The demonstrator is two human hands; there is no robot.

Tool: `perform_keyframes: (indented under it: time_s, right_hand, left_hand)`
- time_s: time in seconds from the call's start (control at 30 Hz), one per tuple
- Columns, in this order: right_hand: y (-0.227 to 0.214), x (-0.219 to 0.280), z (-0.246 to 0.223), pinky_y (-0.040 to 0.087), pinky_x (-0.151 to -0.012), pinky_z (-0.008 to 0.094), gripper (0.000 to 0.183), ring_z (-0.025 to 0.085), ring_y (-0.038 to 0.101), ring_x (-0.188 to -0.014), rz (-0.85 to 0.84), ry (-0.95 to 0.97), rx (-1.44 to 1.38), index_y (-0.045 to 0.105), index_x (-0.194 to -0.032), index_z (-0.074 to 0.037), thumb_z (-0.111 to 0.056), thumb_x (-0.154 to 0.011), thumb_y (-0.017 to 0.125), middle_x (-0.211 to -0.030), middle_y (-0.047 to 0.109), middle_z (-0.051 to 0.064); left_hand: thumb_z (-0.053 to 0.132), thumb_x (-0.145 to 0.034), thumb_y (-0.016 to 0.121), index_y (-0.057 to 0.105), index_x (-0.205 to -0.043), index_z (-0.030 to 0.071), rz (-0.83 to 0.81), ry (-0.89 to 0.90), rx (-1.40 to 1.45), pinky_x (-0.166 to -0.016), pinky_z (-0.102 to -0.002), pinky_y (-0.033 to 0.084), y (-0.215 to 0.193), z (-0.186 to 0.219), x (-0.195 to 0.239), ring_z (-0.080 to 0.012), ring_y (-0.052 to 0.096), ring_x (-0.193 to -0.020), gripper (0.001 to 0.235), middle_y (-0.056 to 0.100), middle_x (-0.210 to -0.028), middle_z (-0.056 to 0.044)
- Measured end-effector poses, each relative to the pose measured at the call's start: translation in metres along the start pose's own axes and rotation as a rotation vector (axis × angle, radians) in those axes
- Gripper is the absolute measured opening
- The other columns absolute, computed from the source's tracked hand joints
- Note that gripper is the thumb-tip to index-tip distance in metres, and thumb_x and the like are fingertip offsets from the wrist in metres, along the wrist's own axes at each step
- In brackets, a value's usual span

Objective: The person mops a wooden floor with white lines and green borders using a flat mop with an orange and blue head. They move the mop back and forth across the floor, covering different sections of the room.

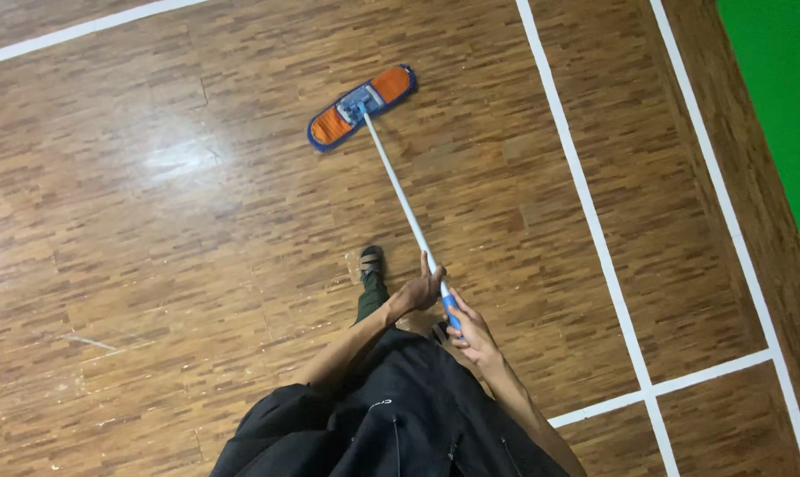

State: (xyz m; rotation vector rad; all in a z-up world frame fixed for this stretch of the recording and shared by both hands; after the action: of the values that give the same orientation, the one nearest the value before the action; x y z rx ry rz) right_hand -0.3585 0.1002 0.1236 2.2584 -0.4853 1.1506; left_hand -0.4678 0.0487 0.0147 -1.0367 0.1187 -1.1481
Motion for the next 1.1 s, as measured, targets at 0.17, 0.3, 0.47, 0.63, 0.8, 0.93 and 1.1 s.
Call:
perform_keyframes:
  time_s: [0.17, 0.3, 0.47, 0.63, 0.8, 0.93, 1.1]
  right_hand:
    - [0.039, -0.059, -0.041, 0.028, -0.027, 0.012, 0.060, 0.007, 0.044, -0.050, -0.018, -0.047, 0.032, 0.030, -0.161, -0.029, -0.019, -0.106, 0.052, -0.094, 0.051, 0.010]
    - [0.077, -0.137, -0.075, 0.029, -0.027, 0.012, 0.058, 0.008, 0.046, -0.051, -0.026, -0.075, 0.039, 0.033, -0.159, -0.032, -0.023, -0.106, 0.054, -0.094, 0.053, 0.011]
    - [0.111, -0.278, -0.115, 0.036, -0.028, 0.015, 0.052, 0.013, 0.056, -0.053, -0.003, -0.201, 0.098, 0.041, -0.156, -0.030, -0.024, -0.106, 0.055, -0.093, 0.056, 0.011]
    - [0.137, -0.323, -0.148, 0.034, -0.029, 0.014, 0.052, 0.011, 0.053, -0.051, -0.032, -0.186, 0.027, 0.039, -0.156, -0.030, -0.024, -0.107, 0.055, -0.098, 0.058, 0.016]
    - [0.116, -0.321, -0.110, 0.037, -0.030, 0.015, 0.054, 0.013, 0.055, -0.050, -0.025, -0.169, 0.034, 0.037, -0.157, -0.032, -0.026, -0.107, 0.057, -0.095, 0.056, 0.016]
    - [0.084, -0.249, -0.077, 0.035, -0.029, 0.013, 0.056, 0.010, 0.052, -0.051, -0.025, -0.159, 0.046, 0.032, -0.159, -0.029, -0.026, -0.107, 0.054, -0.096, 0.054, 0.015]
    - [0.026, -0.144, -0.036, 0.031, -0.028, 0.012, 0.057, 0.009, 0.048, -0.049, -0.066, -0.108, 0.002, 0.030, -0.160, -0.030, -0.024, -0.108, 0.052, -0.092, 0.053, 0.013]
  left_hand:
    - [0.010, -0.093, 0.043, 0.072, -0.113, -0.002, 0.325, 0.604, -0.958, -0.091, -0.096, 0.028, -0.027, -0.065, -0.038, -0.0562, 0.048, -0.110, 0.037, 0.060, -0.119, -0.036]
    - [0.005, -0.086, 0.047, 0.026, -0.153, -0.002, 0.355, 0.154, -0.265, -0.047, -0.050, 0.056, -0.074, -0.140, -0.086, -0.0418, 0.076, -0.069, 0.071, 0.012, -0.147, -0.060]
    - [0.000, -0.086, 0.050, 0.027, -0.161, 0.012, 0.430, 0.069, 0.119, -0.061, -0.062, 0.057, -0.160, -0.188, -0.095, -0.0618, 0.067, -0.083, 0.080, 0.016, -0.159, -0.043]
    - [0.010, -0.090, 0.051, 0.023, -0.162, 0.025, 0.278, 0.004, 0.167, -0.077, -0.062, 0.060, -0.188, -0.210, -0.105, -0.0612, 0.066, -0.094, 0.079, 0.007, -0.167, -0.027]
    - [0.003, -0.082, 0.059, 0.022, -0.162, 0.032, 0.212, 0.000, 0.121, -0.081, -0.061, 0.060, -0.199, -0.187, -0.069, -0.0591, 0.066, -0.099, 0.093, 0.006, -0.168, -0.024]
    - [0.000, -0.079, 0.060, 0.025, -0.162, 0.027, 0.142, 0.024, 0.168, -0.077, -0.061, 0.061, -0.132, -0.176, -0.076, -0.0590, 0.066, -0.099, 0.094, 0.006, -0.167, -0.028]
    - [0.001, -0.086, 0.052, 0.039, -0.149, 0.014, 0.100, 0.059, 0.142, -0.080, -0.063, 0.061, -0.098, -0.085, -0.047, -0.0587, 0.066, -0.101, 0.066, 0.013, -0.162, -0.037]
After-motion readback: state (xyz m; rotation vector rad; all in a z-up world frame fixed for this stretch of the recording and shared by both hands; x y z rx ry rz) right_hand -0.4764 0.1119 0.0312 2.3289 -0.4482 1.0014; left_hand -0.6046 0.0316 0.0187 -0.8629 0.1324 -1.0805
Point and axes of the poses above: each hand's wrist, its own x-axis away from the middle knuckle, its own y-axis out of the palm, z = x × y, the point moved 5 cm from there along -x, towards the middle knuckle
